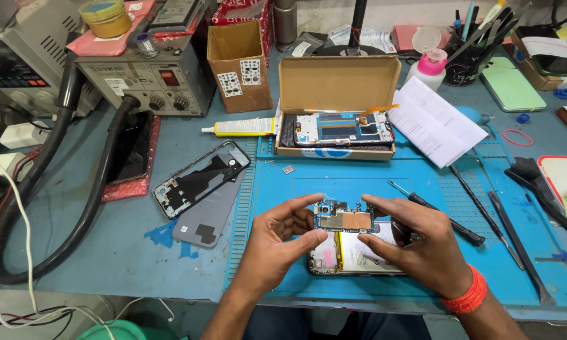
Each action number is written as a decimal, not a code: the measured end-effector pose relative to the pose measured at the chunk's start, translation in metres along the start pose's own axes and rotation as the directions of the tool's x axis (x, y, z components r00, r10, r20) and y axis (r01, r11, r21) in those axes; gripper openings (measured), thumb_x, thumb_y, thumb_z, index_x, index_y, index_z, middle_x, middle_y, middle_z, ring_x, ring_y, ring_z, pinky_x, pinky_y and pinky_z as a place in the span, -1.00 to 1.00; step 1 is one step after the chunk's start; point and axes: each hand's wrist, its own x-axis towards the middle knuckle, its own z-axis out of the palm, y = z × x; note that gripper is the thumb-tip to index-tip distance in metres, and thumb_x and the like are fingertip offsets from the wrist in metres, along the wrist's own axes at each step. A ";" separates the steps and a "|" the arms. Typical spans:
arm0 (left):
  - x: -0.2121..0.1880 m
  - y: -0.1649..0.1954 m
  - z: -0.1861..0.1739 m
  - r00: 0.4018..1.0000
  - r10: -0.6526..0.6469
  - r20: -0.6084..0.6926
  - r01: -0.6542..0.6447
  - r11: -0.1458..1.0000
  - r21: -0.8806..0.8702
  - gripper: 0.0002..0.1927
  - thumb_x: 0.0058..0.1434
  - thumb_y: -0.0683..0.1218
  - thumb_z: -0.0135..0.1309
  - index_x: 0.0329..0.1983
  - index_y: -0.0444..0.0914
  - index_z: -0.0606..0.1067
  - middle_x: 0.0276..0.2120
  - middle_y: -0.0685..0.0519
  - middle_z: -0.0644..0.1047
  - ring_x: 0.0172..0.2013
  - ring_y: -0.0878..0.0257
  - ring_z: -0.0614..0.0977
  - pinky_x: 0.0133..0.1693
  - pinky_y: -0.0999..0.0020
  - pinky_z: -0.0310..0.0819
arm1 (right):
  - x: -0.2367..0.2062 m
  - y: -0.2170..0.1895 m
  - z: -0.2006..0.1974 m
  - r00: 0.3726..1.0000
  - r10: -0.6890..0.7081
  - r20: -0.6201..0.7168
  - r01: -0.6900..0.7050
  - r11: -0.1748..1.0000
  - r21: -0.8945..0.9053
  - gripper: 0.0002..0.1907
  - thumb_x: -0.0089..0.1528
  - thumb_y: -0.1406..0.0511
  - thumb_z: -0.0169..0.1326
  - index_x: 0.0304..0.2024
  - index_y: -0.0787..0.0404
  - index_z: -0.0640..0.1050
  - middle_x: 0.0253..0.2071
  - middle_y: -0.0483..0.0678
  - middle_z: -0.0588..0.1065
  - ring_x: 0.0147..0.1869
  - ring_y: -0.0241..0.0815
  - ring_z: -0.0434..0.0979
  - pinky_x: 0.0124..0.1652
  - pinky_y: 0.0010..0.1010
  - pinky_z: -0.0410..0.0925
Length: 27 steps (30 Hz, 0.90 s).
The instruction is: The person repairs a smartphone at a workbench. They first work on a phone connected to a charging cable, then use a screwdriver to unscrew components, lift out the battery with a pry tool, and use tweezers to detach and reposition the motherboard inside the phone frame.
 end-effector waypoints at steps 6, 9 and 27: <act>0.000 0.004 0.003 0.999 0.045 0.011 -0.045 0.997 0.066 -0.43 0.13 -0.26 0.29 0.26 -0.32 0.52 -0.33 0.14 0.53 -0.28 0.44 0.56 -0.15 0.53 0.52 | -0.001 0.000 -0.001 1.000 -0.019 -0.018 0.019 1.000 0.009 -0.36 -0.06 0.34 0.42 0.11 0.15 0.60 -0.40 -0.15 0.59 -0.61 -0.41 0.21 -0.62 -0.52 0.15; -0.002 0.004 0.003 0.997 0.073 0.019 -0.074 0.995 0.072 -0.43 0.13 -0.25 0.30 0.26 -0.32 0.52 -0.32 0.13 0.54 -0.26 0.43 0.57 -0.12 0.50 0.53 | -0.001 0.000 -0.001 1.000 -0.022 -0.021 0.023 1.000 0.008 -0.36 -0.06 0.35 0.41 0.11 0.16 0.60 -0.39 -0.14 0.60 -0.62 -0.41 0.23 -0.62 -0.52 0.15; -0.003 0.006 0.004 0.997 0.079 0.026 -0.081 0.991 0.102 -0.43 0.14 -0.21 0.32 0.26 -0.29 0.52 -0.31 0.10 0.59 -0.24 0.39 0.62 -0.06 0.43 0.58 | -0.002 0.001 -0.002 1.000 -0.009 -0.017 0.009 1.000 -0.016 -0.34 -0.07 0.34 0.42 0.12 0.15 0.59 -0.35 -0.13 0.63 -0.63 -0.41 0.28 -0.63 -0.52 0.19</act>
